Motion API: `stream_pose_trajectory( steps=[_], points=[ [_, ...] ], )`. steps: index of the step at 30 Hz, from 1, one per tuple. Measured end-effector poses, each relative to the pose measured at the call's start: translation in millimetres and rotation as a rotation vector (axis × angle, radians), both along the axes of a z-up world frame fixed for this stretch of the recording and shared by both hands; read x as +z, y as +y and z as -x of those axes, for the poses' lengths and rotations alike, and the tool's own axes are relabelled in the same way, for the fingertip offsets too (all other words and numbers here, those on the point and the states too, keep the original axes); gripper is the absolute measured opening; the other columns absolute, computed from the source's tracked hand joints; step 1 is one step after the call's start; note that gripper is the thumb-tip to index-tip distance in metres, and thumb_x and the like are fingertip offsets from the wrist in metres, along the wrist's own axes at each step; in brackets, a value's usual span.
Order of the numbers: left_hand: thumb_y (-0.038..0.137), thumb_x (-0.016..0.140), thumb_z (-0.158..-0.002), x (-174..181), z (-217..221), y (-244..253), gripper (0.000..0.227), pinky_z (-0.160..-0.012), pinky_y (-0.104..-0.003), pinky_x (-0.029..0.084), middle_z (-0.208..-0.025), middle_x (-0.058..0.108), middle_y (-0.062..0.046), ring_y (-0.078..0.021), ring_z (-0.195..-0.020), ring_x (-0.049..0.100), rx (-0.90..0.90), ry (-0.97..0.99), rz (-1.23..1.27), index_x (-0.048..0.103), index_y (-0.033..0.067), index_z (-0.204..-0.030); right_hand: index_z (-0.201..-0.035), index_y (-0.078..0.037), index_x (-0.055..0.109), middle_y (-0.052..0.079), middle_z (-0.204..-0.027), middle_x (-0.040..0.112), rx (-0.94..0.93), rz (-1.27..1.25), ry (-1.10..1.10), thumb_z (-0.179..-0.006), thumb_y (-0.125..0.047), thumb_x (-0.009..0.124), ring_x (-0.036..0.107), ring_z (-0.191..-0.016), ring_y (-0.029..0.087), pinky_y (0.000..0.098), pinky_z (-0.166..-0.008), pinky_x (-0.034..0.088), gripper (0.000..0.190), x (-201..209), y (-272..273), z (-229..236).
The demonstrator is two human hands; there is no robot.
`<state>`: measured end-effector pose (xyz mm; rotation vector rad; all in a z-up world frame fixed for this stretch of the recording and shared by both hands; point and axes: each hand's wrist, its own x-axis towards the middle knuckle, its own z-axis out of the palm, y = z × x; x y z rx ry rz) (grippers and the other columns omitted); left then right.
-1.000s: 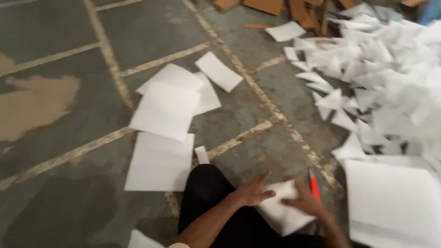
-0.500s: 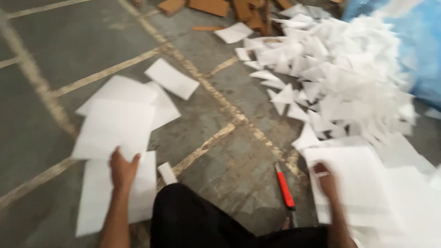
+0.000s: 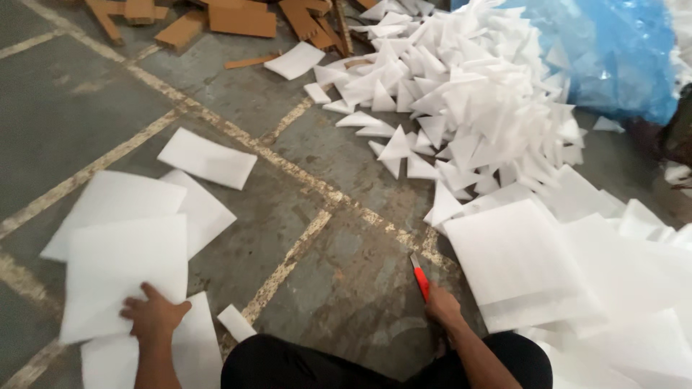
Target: The person sits on the floor and uses a red utility knife to cut white foam sheets into smaller rectangular pieces. They repeatedly pick up sheets, score them with the knife, and separate the cut sections, placing the finished pieces into a growing pile on the floor.
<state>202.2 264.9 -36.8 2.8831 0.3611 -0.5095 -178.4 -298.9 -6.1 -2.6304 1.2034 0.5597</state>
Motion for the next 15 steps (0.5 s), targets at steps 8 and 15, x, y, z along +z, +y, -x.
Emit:
stream_pose_trajectory(
  steps=[8,15],
  points=[
    [0.006,0.059,-0.097,71.8,70.9,12.2,0.067,-0.109,-0.055,0.048,-0.165,0.037,-0.025,-0.048,-0.15,0.04,-0.118,-0.684,0.176,0.042,0.0057,-0.161,-0.128,-0.009,0.056,0.026,-0.109,0.072,0.025,-0.12,-0.32,-0.087,-0.026,0.06,0.069,-0.105,0.045,0.055,-0.091,0.053,0.044,-11.4,-1.5,2.1],
    [0.014,0.054,-0.106,164.5,116.0,-78.6,0.054,-0.115,-0.049,0.046,-0.159,0.038,-0.021,-0.0364,-0.14,0.053,0.018,-0.715,0.962,0.038,0.0018,-0.156,-0.121,-0.006,0.057,0.028,-0.099,0.071,0.141,-0.151,-0.597,-0.092,-0.022,0.058,0.067,-0.095,0.048,0.0571,-0.08,0.052,0.033,-3.9,0.5,-8.2]
  ],
)
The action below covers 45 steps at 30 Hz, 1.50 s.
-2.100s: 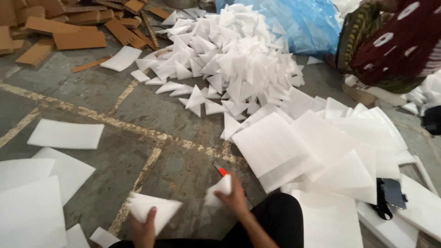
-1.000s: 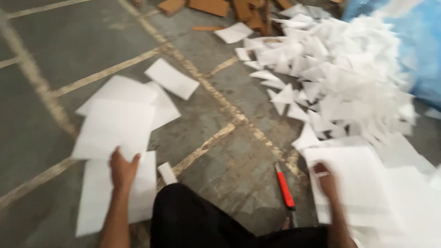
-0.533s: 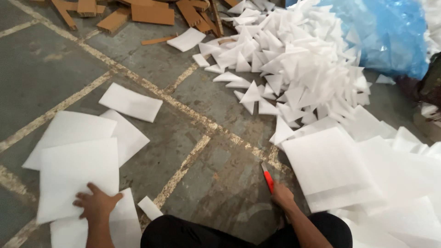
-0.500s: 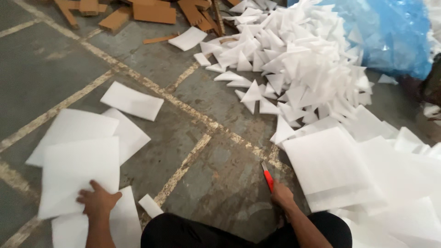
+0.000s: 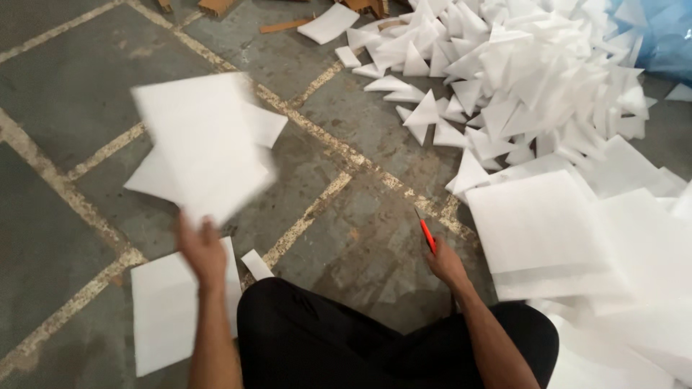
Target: The person sits on the floor and uses a red utility knife to cut white foam sheets into smaller rectangular pieces. They repeatedly pick up sheets, score them with the knife, and separate the cut sections, placing the finished pieces into a growing pile on the floor.
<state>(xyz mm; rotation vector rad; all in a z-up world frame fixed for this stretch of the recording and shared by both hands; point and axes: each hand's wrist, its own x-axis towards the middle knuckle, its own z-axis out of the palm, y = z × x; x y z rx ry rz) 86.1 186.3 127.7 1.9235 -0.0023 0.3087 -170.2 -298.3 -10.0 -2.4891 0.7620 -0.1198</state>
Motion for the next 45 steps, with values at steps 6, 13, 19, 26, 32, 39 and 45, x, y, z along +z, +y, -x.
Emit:
stream_pose_trajectory(
  steps=[6,13,19,26,32,39,45],
  points=[
    [0.03,0.063,-0.096,-61.9,-0.4,-112.7,0.074,-0.115,-0.062,0.03,-0.166,0.024,-0.016,-0.036,-0.15,0.028,-0.513,0.371,-0.645,0.029,0.0085,-0.159,-0.139,-0.014,0.044,0.019,-0.07,0.068,-0.27,-0.363,0.033,-0.096,-0.02,0.056,0.067,-0.054,0.032,0.0476,-0.05,0.052,0.045,63.9,22.1,8.4],
    [0.054,0.079,-0.081,-111.8,43.7,-166.6,0.102,-0.114,-0.077,0.022,-0.17,0.018,-0.006,-0.0322,-0.158,0.011,-0.707,0.23,-1.172,0.027,0.0175,-0.161,-0.142,-0.017,0.047,0.019,-0.072,0.072,-0.129,-0.256,-0.007,-0.099,-0.021,0.056,0.073,-0.057,0.033,0.0464,-0.056,0.057,0.044,31.8,32.9,15.0],
    [0.064,0.089,-0.067,-81.5,59.8,-185.4,0.131,-0.112,-0.082,0.018,-0.173,0.006,-0.001,-0.0373,-0.157,0.003,-0.822,0.41,-1.333,0.014,0.0197,-0.165,-0.164,-0.028,0.018,0.03,-0.09,0.07,0.142,-0.039,0.006,-0.097,-0.017,0.055,0.069,-0.078,0.05,0.06,-0.068,0.053,0.077,-5.3,108.9,-34.9],
    [0.071,0.087,-0.063,-72.1,54.3,-192.1,0.143,-0.108,-0.083,0.029,-0.174,-0.004,0.003,-0.043,-0.157,-0.004,-0.814,0.526,-1.31,0.002,0.0217,-0.166,-0.163,-0.027,0.02,0.029,-0.089,0.071,0.267,0.022,0.039,-0.098,-0.015,0.052,0.068,-0.079,0.049,0.0604,-0.072,0.051,0.074,22.3,141.4,-152.4],
    [0.067,0.092,-0.06,-66.5,45.7,-194.3,0.149,-0.102,-0.085,0.031,-0.174,-0.009,0.0,-0.0495,-0.154,-0.004,-0.84,0.553,-1.278,-0.004,0.0243,-0.166,-0.162,-0.026,0.023,0.028,-0.091,0.072,0.262,0.08,0.171,-0.098,-0.017,0.052,0.069,-0.081,0.048,0.0605,-0.073,0.053,0.071,23.3,131.4,-222.5],
    [0.065,0.093,-0.057,-65.5,43.0,-194.1,0.149,-0.099,-0.086,0.033,-0.174,-0.007,-0.002,-0.0523,-0.153,0.001,-0.838,0.52,-1.253,0.0,0.0246,-0.166,-0.159,-0.027,0.032,0.03,-0.098,0.072,0.273,0.085,0.245,-0.096,-0.018,0.05,0.069,-0.089,0.049,0.0598,-0.08,0.053,0.066,13.8,123.0,-258.1],
    [0.064,0.095,-0.055,-74.1,40.3,-195.8,0.149,-0.1,-0.087,0.03,-0.173,-0.006,-0.001,-0.0509,-0.153,0.001,-0.825,0.53,-1.22,0.003,0.026,-0.166,-0.156,-0.027,0.038,0.033,-0.103,0.071,0.29,0.038,0.286,-0.096,-0.02,0.05,0.068,-0.094,0.051,0.0606,-0.088,0.052,0.062,17.6,118.8,-203.1]
  ],
)
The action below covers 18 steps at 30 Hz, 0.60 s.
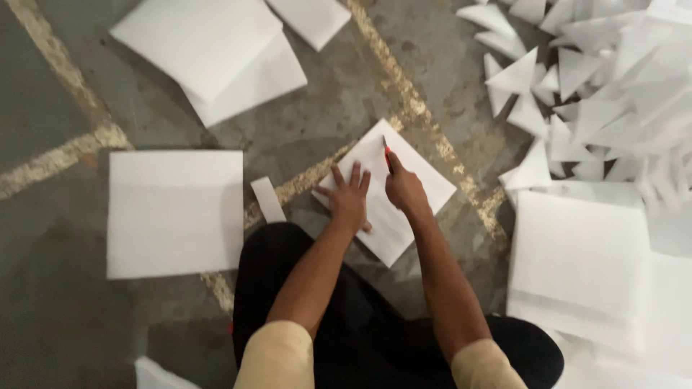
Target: The person sits on the floor and uses a red utility knife to cut white foam sheets into smaller rectangular pieces. They repeatedly pick up sheets, score them with the knife, and separate the cut sections, placing the finished pieces into a growing pile on the floor.
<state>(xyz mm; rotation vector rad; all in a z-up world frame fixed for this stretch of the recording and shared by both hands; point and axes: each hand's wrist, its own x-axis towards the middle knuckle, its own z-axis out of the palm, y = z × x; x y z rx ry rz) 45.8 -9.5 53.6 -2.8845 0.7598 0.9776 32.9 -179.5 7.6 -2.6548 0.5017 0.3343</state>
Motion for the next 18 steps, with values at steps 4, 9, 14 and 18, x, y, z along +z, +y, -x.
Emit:
stream_pose_trajectory(
  steps=[4,9,14,18],
  points=[
    [0.062,0.095,-0.055,-0.7,4.8,0.9,0.147,-0.1,-0.086,0.031,-0.173,-0.002,0.0,-0.0503,-0.153,0.003,0.022,-0.058,0.018,0.005,0.0275,-0.166,-0.155,-0.029,0.039,0.034,-0.101,0.069,0.005,-0.006,-0.021,-0.094,-0.02,0.054,0.068,-0.087,0.053,0.0596,-0.079,0.055,0.064,10.0,22.5,118.5],
    [0.066,0.093,-0.057,11.3,1.3,4.1,0.145,-0.102,-0.082,0.033,-0.172,-0.001,-0.003,-0.0492,-0.152,0.006,-0.008,-0.036,-0.015,0.005,0.0269,-0.165,-0.162,-0.038,0.022,0.026,-0.083,0.073,-0.047,-0.018,0.326,-0.101,-0.023,0.048,0.073,-0.085,0.045,0.0884,-0.107,-0.005,0.067,60.6,69.4,281.7],
    [0.066,0.079,-0.079,-69.3,15.6,-11.3,0.103,-0.102,-0.066,0.047,-0.164,0.03,-0.013,-0.0435,-0.141,0.04,0.048,-0.23,0.161,0.035,0.0172,-0.157,-0.161,-0.037,0.026,0.025,-0.082,0.074,-0.099,-0.057,0.248,-0.1,-0.023,0.049,0.073,-0.085,0.045,0.0748,-0.107,0.013,0.066,75.3,68.7,294.6],
    [0.049,0.069,-0.097,-134.9,54.9,-14.1,0.063,-0.104,-0.057,0.048,-0.146,0.048,-0.011,-0.0344,-0.126,0.054,-0.02,-0.215,0.25,0.047,0.0192,-0.147,-0.162,-0.031,0.02,0.027,-0.086,0.071,-0.182,-0.12,0.219,-0.097,-0.02,0.051,0.069,-0.078,0.05,0.0585,-0.082,0.052,0.073,69.9,64.3,260.0]
  ],
)
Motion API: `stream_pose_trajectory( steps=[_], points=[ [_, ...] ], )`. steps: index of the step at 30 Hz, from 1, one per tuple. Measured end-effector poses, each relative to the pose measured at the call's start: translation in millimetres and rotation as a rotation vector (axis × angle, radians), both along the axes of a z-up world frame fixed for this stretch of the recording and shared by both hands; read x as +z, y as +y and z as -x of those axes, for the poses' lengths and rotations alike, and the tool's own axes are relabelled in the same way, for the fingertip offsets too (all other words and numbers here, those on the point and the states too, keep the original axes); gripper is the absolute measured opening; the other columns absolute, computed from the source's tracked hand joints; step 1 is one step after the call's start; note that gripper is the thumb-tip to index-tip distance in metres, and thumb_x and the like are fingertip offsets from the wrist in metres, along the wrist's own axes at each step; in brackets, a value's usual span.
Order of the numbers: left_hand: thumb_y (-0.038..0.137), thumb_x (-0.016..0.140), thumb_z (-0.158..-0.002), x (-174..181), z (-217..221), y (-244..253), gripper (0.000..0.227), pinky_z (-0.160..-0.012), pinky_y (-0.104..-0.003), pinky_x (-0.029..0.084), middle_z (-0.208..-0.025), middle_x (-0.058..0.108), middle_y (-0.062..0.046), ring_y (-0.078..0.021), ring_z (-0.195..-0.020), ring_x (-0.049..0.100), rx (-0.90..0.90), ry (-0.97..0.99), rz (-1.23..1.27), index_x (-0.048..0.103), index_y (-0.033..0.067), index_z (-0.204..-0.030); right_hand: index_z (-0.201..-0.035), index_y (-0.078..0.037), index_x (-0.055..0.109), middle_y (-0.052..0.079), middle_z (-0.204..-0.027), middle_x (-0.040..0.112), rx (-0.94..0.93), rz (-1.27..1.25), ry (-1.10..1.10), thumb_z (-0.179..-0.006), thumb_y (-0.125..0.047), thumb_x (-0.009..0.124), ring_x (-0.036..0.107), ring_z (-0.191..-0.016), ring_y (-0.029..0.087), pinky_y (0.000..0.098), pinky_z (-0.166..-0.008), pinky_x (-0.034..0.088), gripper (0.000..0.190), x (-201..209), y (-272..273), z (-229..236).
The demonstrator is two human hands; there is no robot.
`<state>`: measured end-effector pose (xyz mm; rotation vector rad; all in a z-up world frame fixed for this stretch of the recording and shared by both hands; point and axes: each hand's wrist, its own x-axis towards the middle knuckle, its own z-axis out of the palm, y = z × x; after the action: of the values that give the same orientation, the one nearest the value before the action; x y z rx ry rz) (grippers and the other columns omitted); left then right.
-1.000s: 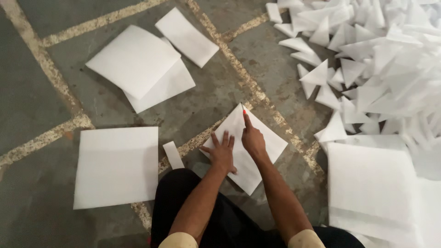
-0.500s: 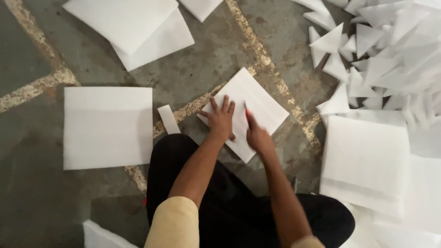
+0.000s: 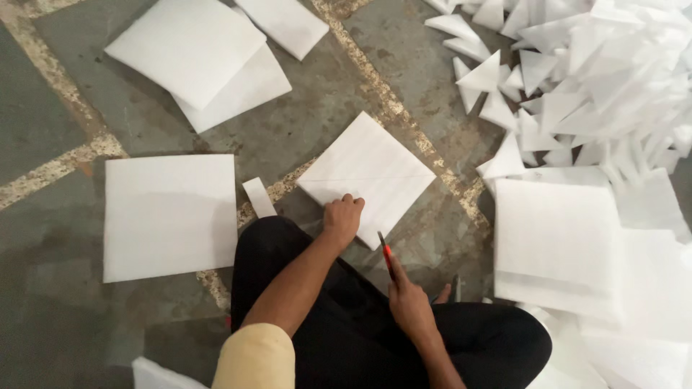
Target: The person sits on the floor and uses a red utility knife to cut white foam sheets into smaller rectangular pieces. They repeatedly pick up sheets, score them with the knife, and separate the cut sections, placing the finished pieces into a growing pile on the floor.
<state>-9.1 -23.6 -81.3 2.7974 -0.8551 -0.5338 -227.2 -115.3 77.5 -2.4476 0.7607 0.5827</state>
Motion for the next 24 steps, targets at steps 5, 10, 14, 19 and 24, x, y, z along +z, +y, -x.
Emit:
stream_pose_trajectory(
  steps=[5,10,14,19,24],
  points=[
    [0.059,0.087,-0.07,85.7,-47.1,19.8,0.117,-0.11,-0.075,0.028,-0.167,0.013,-0.007,-0.0408,-0.15,0.018,0.1,0.027,-0.161,0.021,0.0245,-0.16,-0.159,-0.029,0.031,0.03,-0.087,0.07,0.036,-0.031,-0.314,-0.097,-0.017,0.052,0.068,-0.077,0.049,0.0578,-0.072,0.052,0.067,-20.3,-1.7,-55.9],
    [0.064,0.093,-0.059,139.6,-66.7,24.9,0.141,-0.106,-0.082,0.029,-0.174,-0.004,-0.002,-0.048,-0.154,0.007,0.078,0.152,-0.213,0.005,0.031,-0.165,-0.16,-0.027,0.029,0.032,-0.089,0.07,0.094,0.039,-0.431,-0.095,-0.015,0.052,0.067,-0.079,0.052,0.061,-0.07,0.051,0.07,-37.6,-19.7,-152.6],
    [0.062,0.094,-0.059,141.6,-72.9,21.7,0.142,-0.104,-0.084,0.03,-0.174,-0.004,-0.001,-0.0487,-0.154,0.006,0.075,0.202,-0.243,0.006,0.0316,-0.166,-0.161,-0.027,0.027,0.031,-0.088,0.071,0.127,0.123,-0.415,-0.097,-0.015,0.052,0.067,-0.078,0.052,0.0626,-0.071,0.051,0.07,-49.3,-37.0,-238.4],
    [0.062,0.095,-0.058,137.7,-77.9,19.9,0.143,-0.101,-0.084,0.032,-0.174,-0.005,-0.004,-0.0494,-0.153,0.007,0.06,0.242,-0.24,0.004,0.0303,-0.165,-0.16,-0.026,0.031,0.03,-0.088,0.072,0.194,0.205,-0.399,-0.096,-0.015,0.05,0.068,-0.077,0.051,0.061,-0.071,0.053,0.067,-71.7,-56.8,-310.6],
    [0.061,0.094,-0.06,134.8,-77.0,21.3,0.141,-0.101,-0.084,0.033,-0.174,-0.004,-0.005,-0.0502,-0.152,0.01,0.067,0.221,-0.227,0.006,0.0312,-0.166,-0.155,-0.025,0.04,0.028,-0.093,0.071,0.096,0.072,-0.23,-0.096,-0.016,0.045,0.073,-0.077,0.048,0.057,-0.072,0.058,0.06,-38.5,-45.7,-336.8]
  ],
)
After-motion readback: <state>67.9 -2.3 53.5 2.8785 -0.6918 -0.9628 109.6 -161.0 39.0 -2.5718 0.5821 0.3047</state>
